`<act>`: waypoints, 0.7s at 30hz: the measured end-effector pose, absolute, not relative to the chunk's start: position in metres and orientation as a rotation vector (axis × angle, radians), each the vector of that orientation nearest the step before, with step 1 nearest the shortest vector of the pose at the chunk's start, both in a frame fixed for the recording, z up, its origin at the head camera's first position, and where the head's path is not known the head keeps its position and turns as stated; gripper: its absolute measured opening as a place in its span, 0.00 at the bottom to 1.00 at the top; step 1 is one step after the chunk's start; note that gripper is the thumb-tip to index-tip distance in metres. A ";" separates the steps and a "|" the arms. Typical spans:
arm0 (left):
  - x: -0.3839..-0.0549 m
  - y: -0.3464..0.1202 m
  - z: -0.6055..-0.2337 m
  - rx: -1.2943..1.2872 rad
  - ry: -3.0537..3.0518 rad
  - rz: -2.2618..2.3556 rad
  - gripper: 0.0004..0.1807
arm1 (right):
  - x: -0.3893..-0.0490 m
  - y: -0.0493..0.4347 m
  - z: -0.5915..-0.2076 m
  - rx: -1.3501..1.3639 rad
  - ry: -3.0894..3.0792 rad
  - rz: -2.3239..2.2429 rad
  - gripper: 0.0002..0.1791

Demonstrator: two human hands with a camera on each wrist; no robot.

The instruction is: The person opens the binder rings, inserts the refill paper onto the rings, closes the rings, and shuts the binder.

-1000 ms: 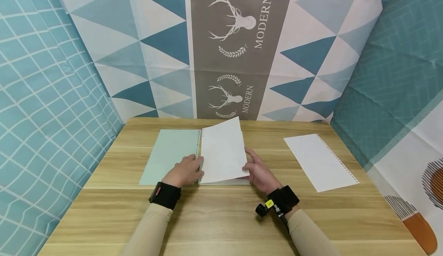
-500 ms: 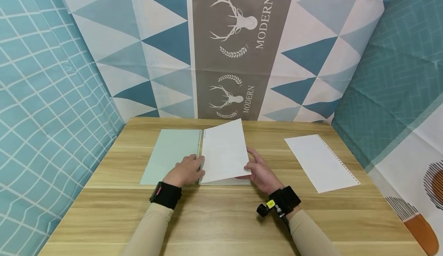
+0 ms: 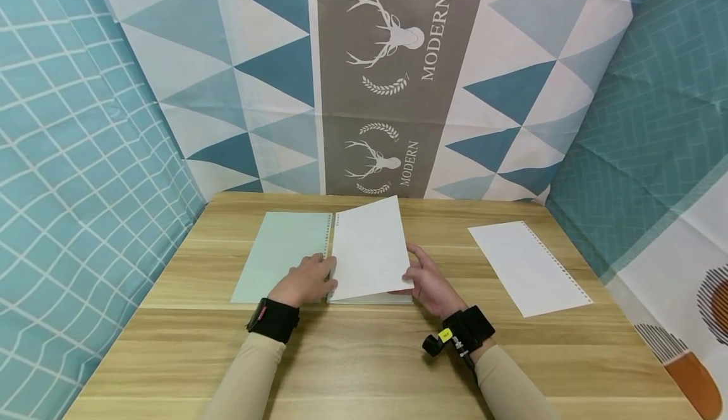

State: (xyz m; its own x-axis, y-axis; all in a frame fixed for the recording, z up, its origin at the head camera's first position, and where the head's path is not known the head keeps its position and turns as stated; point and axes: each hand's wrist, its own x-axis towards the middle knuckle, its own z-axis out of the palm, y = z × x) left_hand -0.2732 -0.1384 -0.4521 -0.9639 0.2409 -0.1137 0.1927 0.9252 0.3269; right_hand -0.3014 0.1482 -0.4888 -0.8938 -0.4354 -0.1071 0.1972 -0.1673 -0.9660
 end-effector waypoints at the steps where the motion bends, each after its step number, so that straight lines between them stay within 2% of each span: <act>1: -0.274 -0.138 -0.453 0.330 2.933 0.473 0.12 | -0.301 0.148 -0.489 -0.262 1.705 -2.109 0.45; 21: -0.272 -0.140 -0.453 0.371 2.933 0.434 0.15 | -0.307 0.154 -0.498 -0.131 1.813 -2.053 0.44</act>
